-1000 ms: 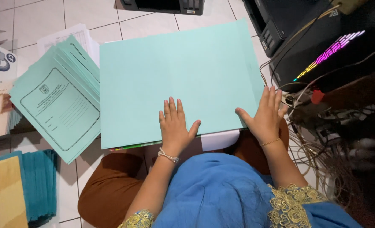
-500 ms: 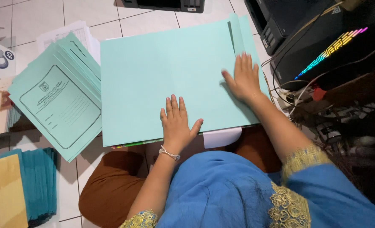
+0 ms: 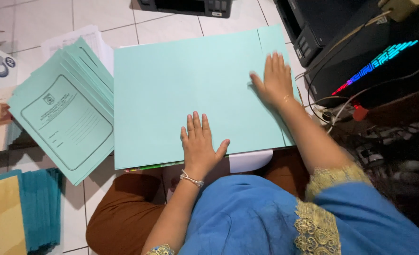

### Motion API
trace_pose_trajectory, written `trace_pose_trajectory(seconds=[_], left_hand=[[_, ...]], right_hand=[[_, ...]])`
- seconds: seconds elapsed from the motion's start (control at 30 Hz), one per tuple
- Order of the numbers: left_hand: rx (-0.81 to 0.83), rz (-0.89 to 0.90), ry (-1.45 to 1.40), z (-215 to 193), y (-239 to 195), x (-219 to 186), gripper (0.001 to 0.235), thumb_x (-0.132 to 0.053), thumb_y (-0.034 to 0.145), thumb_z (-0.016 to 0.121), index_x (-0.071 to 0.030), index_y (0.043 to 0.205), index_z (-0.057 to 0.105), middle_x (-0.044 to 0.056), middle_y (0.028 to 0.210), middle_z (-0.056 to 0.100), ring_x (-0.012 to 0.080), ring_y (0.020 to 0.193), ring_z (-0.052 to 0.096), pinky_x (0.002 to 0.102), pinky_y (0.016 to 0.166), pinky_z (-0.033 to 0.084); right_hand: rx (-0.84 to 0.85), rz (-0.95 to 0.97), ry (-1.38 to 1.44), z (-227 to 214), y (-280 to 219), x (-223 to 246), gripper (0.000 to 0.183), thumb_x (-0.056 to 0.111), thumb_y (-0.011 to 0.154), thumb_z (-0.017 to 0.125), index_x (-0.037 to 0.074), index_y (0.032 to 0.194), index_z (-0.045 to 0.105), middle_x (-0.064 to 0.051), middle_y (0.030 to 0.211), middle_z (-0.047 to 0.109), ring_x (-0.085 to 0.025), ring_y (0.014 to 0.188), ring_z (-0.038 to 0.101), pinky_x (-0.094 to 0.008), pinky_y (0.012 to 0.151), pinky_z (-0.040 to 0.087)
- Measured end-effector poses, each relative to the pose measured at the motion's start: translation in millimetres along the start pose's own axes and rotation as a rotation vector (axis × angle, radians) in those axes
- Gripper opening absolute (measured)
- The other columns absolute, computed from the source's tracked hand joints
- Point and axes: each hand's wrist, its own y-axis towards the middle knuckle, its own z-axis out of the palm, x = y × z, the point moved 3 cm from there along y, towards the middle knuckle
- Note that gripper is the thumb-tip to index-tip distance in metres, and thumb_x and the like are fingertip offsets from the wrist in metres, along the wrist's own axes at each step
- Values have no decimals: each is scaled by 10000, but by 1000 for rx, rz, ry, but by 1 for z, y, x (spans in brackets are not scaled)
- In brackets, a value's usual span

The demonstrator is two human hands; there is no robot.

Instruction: The person sits on the floor and repeatedly folds light blue file folders in half by hand. They smooth the creases with both hands, then place the folded folders into a stack. The person continues this process for multiple folders throughout the video.

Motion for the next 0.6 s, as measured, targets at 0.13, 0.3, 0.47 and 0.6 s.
trace_pose_trajectory(seconds=[0.13,0.3,0.47,0.6], left_hand=[[0,-4,-14,1,0,-1,1013,-711,948,431,67,1571,247,363,1614,203,496,1525,149,666,1155,147],[-24,5,12,2,1,-1,1001,-705,952,425,74,1561,270,371,1604,223,501,1521,169,662,1152,156],[-23,7,18,-1,0,1,1006,-710,950,427,71,1562,265,367,1606,223,497,1522,172,659,1155,151],[-6,2,4,-2,0,-1,1002,-710,954,419,66,1567,258,361,1611,217,493,1527,160,656,1157,143]], right_hand=[[4,15,48,-6,-140,4,950,672,1034,257,-113,1568,257,-366,1637,190,-480,1544,118,-619,1213,92],[104,10,102,5,-159,-9,945,650,1022,301,-86,1590,136,-375,1645,69,-502,1538,10,-669,1185,51],[36,-42,-37,8,-2,-12,934,659,1052,288,-110,1578,220,-376,1630,178,-486,1538,114,-636,1198,128],[-22,-18,-30,16,119,-24,1007,781,1030,165,-41,1606,241,-272,1668,179,-385,1560,132,-567,1225,109]])
